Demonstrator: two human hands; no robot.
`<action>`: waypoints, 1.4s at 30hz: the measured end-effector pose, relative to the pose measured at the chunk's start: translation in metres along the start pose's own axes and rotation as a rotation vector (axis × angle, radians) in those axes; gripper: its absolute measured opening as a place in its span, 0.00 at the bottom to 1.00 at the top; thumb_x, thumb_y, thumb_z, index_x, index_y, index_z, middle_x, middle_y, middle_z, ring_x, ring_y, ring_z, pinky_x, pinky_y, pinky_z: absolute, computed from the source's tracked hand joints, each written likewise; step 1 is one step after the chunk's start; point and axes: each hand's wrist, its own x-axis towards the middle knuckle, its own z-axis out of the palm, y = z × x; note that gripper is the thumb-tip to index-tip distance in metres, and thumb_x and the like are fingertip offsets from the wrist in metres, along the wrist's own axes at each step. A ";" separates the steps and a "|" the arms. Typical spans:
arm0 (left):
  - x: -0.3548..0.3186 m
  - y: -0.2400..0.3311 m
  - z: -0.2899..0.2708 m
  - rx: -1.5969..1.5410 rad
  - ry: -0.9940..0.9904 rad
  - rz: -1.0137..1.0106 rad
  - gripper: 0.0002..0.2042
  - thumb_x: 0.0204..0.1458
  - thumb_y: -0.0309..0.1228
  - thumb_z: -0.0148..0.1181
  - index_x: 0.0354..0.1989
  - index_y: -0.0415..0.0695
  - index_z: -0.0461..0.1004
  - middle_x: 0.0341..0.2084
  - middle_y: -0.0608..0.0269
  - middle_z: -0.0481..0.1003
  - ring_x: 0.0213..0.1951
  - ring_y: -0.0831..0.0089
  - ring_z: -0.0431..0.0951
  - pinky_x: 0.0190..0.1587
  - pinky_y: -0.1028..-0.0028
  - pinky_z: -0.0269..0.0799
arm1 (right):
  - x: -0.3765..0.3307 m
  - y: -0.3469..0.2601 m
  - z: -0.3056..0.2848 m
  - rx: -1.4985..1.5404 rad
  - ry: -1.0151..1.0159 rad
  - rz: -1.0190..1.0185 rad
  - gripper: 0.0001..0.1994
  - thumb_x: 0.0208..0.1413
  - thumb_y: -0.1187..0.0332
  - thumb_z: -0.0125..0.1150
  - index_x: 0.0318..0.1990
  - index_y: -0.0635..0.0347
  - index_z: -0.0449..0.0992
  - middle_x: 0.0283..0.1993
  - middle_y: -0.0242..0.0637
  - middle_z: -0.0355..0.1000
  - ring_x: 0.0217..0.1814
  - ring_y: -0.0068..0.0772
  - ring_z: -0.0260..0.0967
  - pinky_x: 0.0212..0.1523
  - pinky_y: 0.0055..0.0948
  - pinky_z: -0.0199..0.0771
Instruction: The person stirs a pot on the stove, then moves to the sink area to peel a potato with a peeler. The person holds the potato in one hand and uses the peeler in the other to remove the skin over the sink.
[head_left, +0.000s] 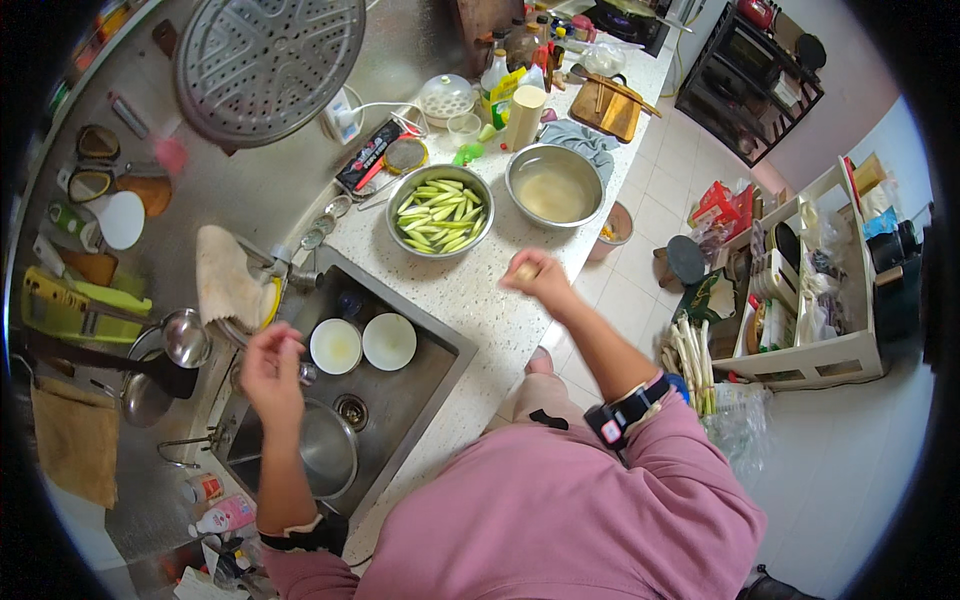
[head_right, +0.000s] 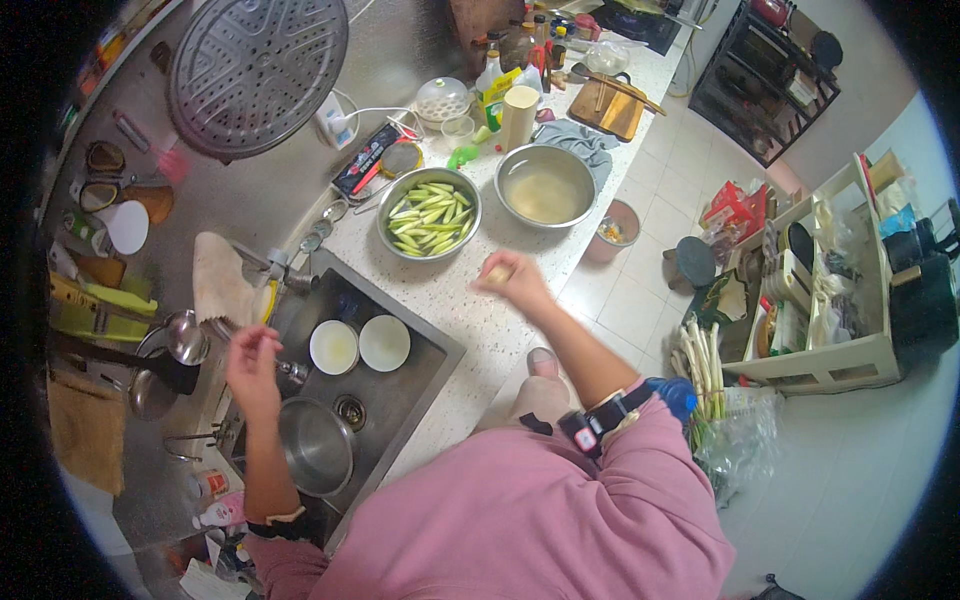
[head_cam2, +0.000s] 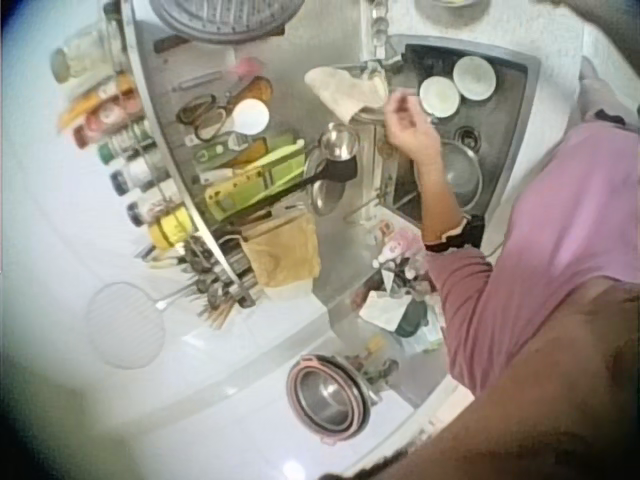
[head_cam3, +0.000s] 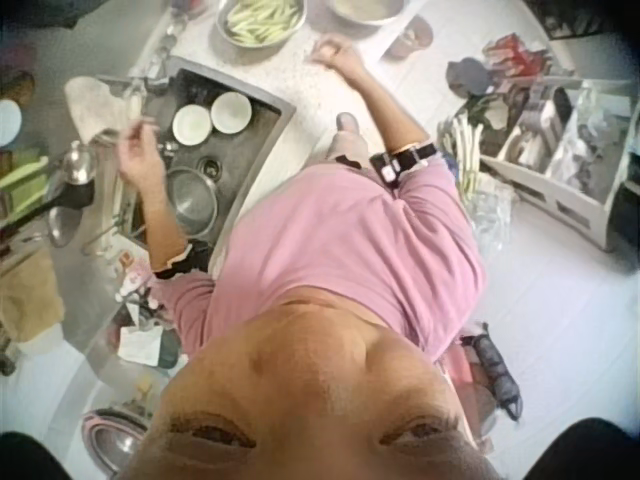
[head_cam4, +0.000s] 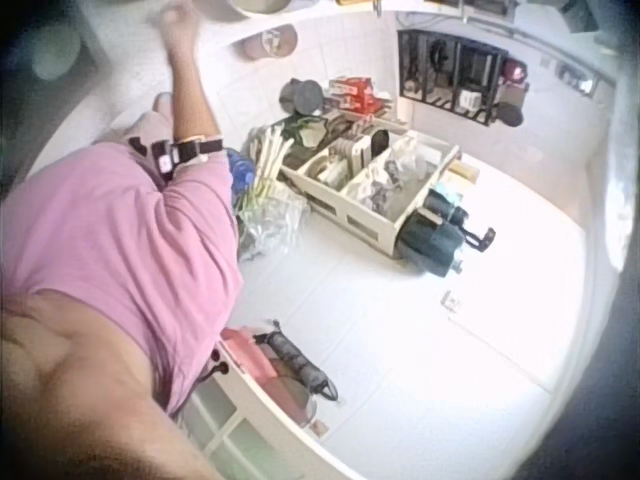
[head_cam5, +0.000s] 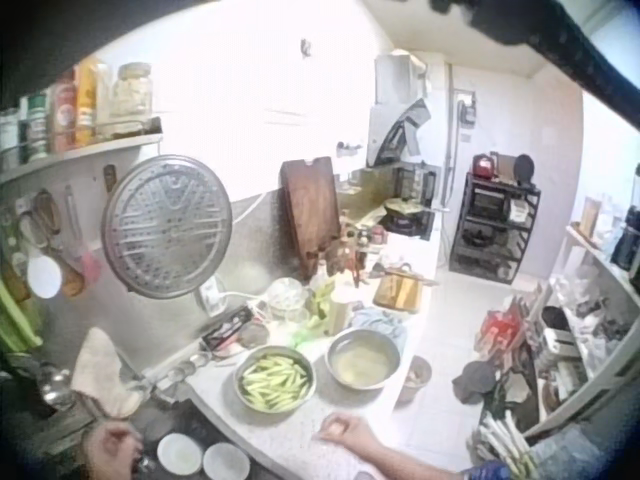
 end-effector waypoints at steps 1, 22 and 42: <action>-0.009 0.000 0.014 0.021 -0.046 -0.020 0.08 0.52 0.19 0.54 0.40 0.36 0.70 0.33 0.62 0.74 0.32 0.79 0.72 0.38 0.80 0.69 | 0.020 -0.009 -0.030 -0.032 0.045 -0.072 0.10 0.40 0.70 0.72 0.27 0.53 0.73 0.26 0.23 0.70 0.28 0.16 0.65 0.28 0.18 0.66; -0.040 -0.019 0.255 0.011 0.297 -0.594 0.07 0.54 0.21 0.53 0.41 0.37 0.70 0.33 0.62 0.74 0.33 0.79 0.73 0.37 0.79 0.72 | 0.419 0.045 -0.250 -1.518 -0.204 -0.532 0.06 0.51 0.68 0.52 0.30 0.57 0.76 0.38 0.42 0.70 0.40 0.44 0.73 0.38 0.43 0.73; -0.052 -0.028 0.264 -0.025 0.387 -0.725 0.07 0.54 0.24 0.55 0.40 0.38 0.71 0.32 0.62 0.74 0.32 0.78 0.73 0.35 0.78 0.73 | 0.421 0.048 -0.256 -1.500 -0.423 -0.785 0.07 0.49 0.66 0.55 0.36 0.53 0.74 0.37 0.37 0.69 0.32 0.41 0.73 0.30 0.41 0.74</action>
